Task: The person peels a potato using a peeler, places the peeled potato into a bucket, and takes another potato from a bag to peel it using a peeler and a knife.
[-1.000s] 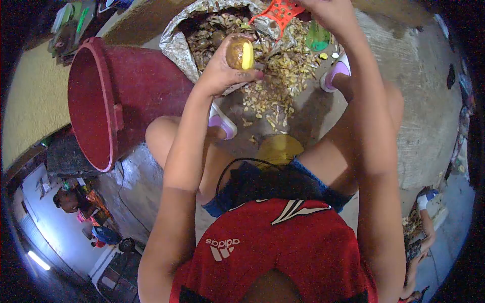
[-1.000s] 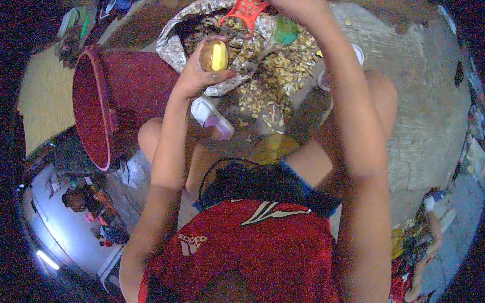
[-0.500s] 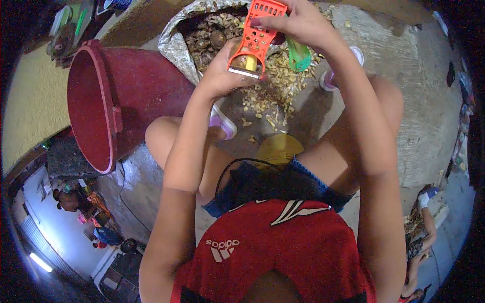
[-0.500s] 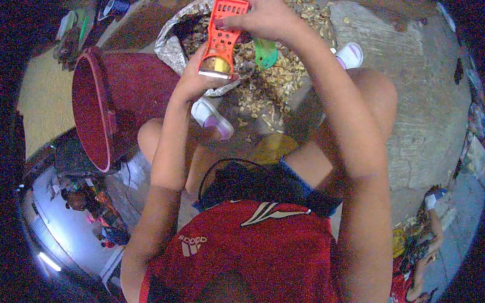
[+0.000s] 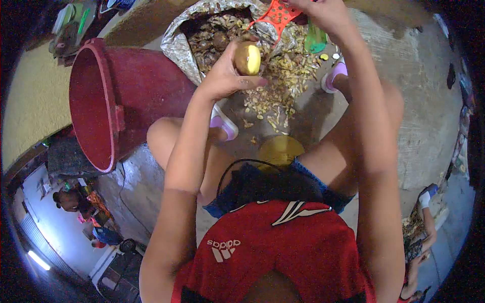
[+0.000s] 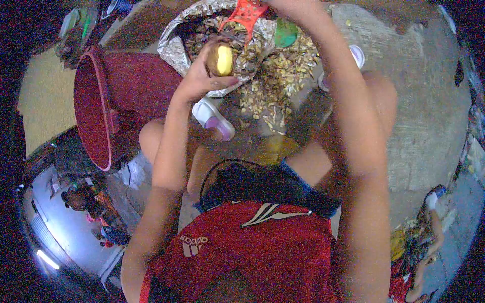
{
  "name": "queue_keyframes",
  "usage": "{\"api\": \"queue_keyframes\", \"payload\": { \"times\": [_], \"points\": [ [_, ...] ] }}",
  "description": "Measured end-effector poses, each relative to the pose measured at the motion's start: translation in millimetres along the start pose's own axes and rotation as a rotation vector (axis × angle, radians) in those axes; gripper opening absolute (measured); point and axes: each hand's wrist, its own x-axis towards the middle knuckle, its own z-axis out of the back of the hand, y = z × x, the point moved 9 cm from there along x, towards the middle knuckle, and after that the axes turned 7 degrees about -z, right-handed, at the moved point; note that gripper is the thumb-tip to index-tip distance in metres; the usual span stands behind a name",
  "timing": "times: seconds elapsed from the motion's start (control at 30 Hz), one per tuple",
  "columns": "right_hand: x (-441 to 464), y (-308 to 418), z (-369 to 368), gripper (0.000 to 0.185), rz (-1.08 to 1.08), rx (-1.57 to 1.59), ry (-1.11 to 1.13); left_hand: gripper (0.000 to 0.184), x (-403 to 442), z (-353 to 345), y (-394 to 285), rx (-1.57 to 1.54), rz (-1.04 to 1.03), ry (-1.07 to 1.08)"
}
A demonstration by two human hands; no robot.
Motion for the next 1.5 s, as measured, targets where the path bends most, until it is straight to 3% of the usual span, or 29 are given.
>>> {"api": "queue_keyframes", "payload": {
  "times": [0.03, 0.07, 0.17, 0.27, 0.33, 0.4, 0.43, 0.53, 0.6, 0.73, 0.77, 0.83, 0.93, 1.03, 1.17, 1.3, 1.5],
  "points": [
    [-4.7, 2.7, 1.9, 0.012, -0.044, -0.103, -0.035, 0.073, 2.0, 0.0, -7.2, 0.031, -0.048, -0.006],
    [-12.4, 27.0, 8.5, 0.012, 0.152, -0.492, -0.175, 0.073, 2.1, 0.3, -4.9, 0.026, -0.018, -0.014],
    [-8.5, 12.5, 8.5, 0.013, -0.037, -0.110, -0.062, 0.074, 0.0, 2.5, -0.3, 0.000, 0.039, -0.046],
    [-7.0, 9.0, -5.7, 0.015, 0.043, 0.224, 0.149, 0.073, 1.2, 1.1, 7.5, -0.111, 0.062, -0.080],
    [-12.3, 9.3, -24.2, 0.015, 0.075, 0.187, 0.270, 0.072, 2.8, -2.6, 13.4, -0.254, 0.118, -0.095],
    [-21.9, 7.7, -44.1, 0.017, 0.039, 0.171, 0.338, 0.073, 4.3, -2.8, 4.8, -0.045, 0.122, -0.075],
    [-23.6, 8.5, -44.8, 0.019, 0.058, -0.040, 0.306, 0.073, 4.1, -3.5, 1.2, 0.059, 0.125, -0.065],
    [-24.5, 10.7, -45.5, 0.020, 0.056, -0.087, 0.263, 0.074, 4.6, -0.6, -0.2, 0.204, -0.019, -0.049],
    [-28.8, 18.9, -41.1, 0.020, 0.084, -0.080, 0.234, 0.073, 3.2, 1.8, -1.5, 0.169, 0.018, -0.036],
    [-6.8, 4.6, -6.2, 0.018, -0.030, -0.071, -0.008, 0.079, 4.1, 6.1, 1.3, 0.132, -0.053, -0.041],
    [-7.1, 16.5, 13.1, 0.017, 0.128, -0.287, -0.180, 0.078, 1.9, 6.4, 1.3, 0.174, -0.050, -0.034],
    [4.2, -0.4, 21.1, 0.015, -0.055, 0.075, -0.081, 0.076, -0.1, 4.2, -3.2, 0.256, -0.044, -0.017],
    [2.5, -5.0, 7.3, 0.014, -0.090, 0.180, 0.012, 0.071, -0.6, 8.5, 7.3, 0.097, 0.031, -0.078],
    [-2.1, 3.3, 8.5, 0.014, -0.031, -0.097, -0.082, 0.074, 0.8, 8.5, 1.2, 0.006, -0.003, -0.096],
    [-5.9, 4.2, -12.7, 0.015, -0.004, 0.168, 0.165, 0.075, 1.1, 8.6, -1.3, -0.033, 0.043, -0.114],
    [-18.9, 10.1, -42.1, 0.018, 0.073, 0.023, 0.287, 0.078, 5.6, 7.9, -3.3, 0.017, 0.037, -0.113],
    [-23.2, 16.5, -42.8, 0.018, 0.113, -0.128, 0.224, 0.078, 3.2, 10.0, -0.9, 0.168, 0.002, -0.095]
  ]
}}
